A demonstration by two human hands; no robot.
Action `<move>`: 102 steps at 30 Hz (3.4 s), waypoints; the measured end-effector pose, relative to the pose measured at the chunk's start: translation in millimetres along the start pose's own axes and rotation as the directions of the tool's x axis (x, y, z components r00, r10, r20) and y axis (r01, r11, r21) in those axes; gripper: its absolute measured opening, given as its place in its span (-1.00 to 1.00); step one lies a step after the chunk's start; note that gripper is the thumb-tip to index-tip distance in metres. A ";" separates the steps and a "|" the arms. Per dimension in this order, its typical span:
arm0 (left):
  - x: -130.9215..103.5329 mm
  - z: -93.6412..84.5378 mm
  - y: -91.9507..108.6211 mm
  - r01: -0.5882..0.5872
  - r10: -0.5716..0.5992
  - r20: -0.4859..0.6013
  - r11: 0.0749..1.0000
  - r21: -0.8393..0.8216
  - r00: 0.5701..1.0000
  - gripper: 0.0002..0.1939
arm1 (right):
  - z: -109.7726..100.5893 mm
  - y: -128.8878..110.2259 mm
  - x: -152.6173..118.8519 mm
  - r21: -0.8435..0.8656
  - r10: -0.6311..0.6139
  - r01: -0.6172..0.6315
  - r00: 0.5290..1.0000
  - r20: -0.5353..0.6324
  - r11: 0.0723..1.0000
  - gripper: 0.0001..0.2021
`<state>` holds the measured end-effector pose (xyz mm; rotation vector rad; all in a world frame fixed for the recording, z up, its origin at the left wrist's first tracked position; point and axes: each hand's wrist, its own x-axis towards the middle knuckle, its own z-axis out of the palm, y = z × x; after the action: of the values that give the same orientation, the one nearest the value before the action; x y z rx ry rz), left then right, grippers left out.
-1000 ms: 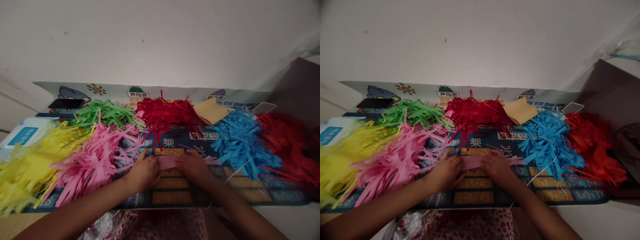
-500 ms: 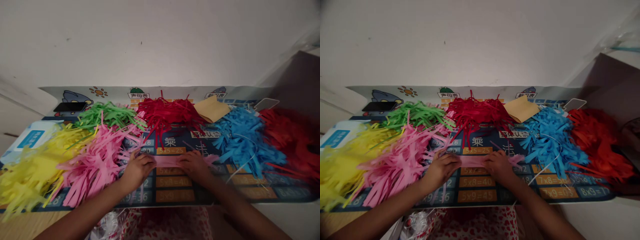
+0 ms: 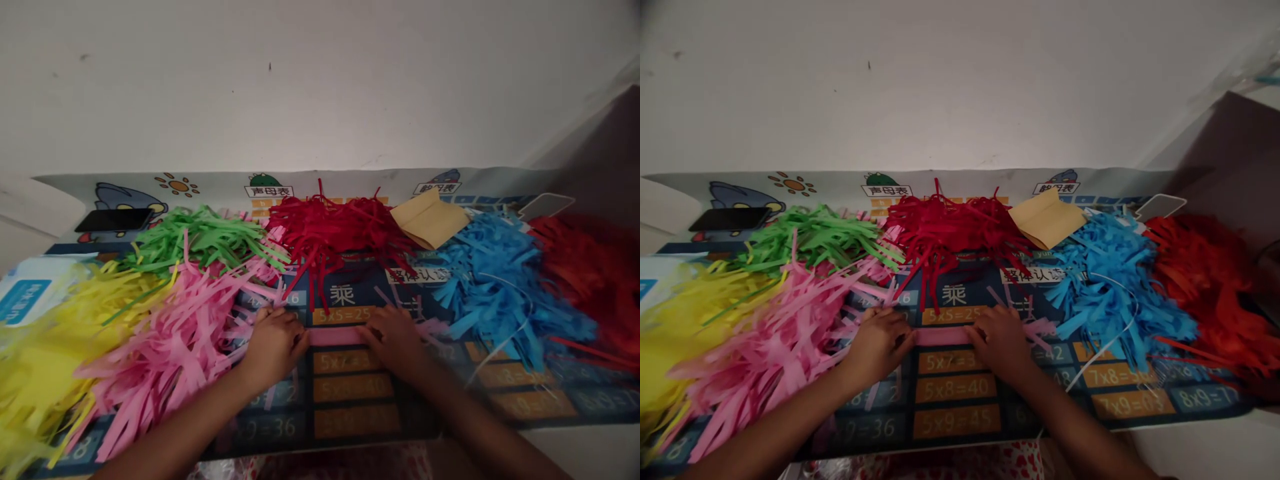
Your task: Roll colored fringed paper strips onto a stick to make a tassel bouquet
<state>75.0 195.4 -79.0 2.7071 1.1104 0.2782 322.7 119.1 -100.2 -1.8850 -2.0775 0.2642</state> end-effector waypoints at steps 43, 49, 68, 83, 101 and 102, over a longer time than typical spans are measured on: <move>-1.8 -2.0 2.4 -0.013 0.008 -0.081 0.998 -0.054 0.997 -0.74 | -7.4 6.3 5.2 0.138 0.010 -0.001 0.998 -0.061 0.990 -0.89; 4.5 2.8 -4.2 -0.013 0.013 0.001 0.999 -0.051 1.000 -0.75 | -5.3 3.8 11.0 0.137 0.074 -0.072 0.997 -0.008 0.988 -0.84; 10.1 -0.4 24.4 -0.288 0.314 -0.100 0.934 0.213 0.944 -0.91 | -9.1 -9.1 17.2 -0.278 -0.489 0.461 0.872 -0.035 0.842 -0.91; 3.2 2.0 7.9 -0.232 0.248 -0.203 0.968 0.099 0.947 -0.87 | 7.4 2.7 8.1 -0.091 -0.310 0.298 0.931 -0.191 0.950 -0.88; 10.8 2.5 13.9 -0.250 0.262 -0.119 0.962 0.106 0.958 -0.74 | -8.3 3.4 18.3 -0.136 -0.451 0.440 0.890 -0.066 0.888 -0.89; 12.9 5.4 15.6 -0.278 0.294 -0.115 0.951 0.139 0.949 -0.77 | -7.8 4.3 18.4 -0.178 -0.498 0.483 0.866 -0.047 0.857 -0.88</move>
<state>95.9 193.0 -79.0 2.9973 0.7825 0.4577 328.0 137.2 -92.4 -1.3353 -2.4834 -0.1165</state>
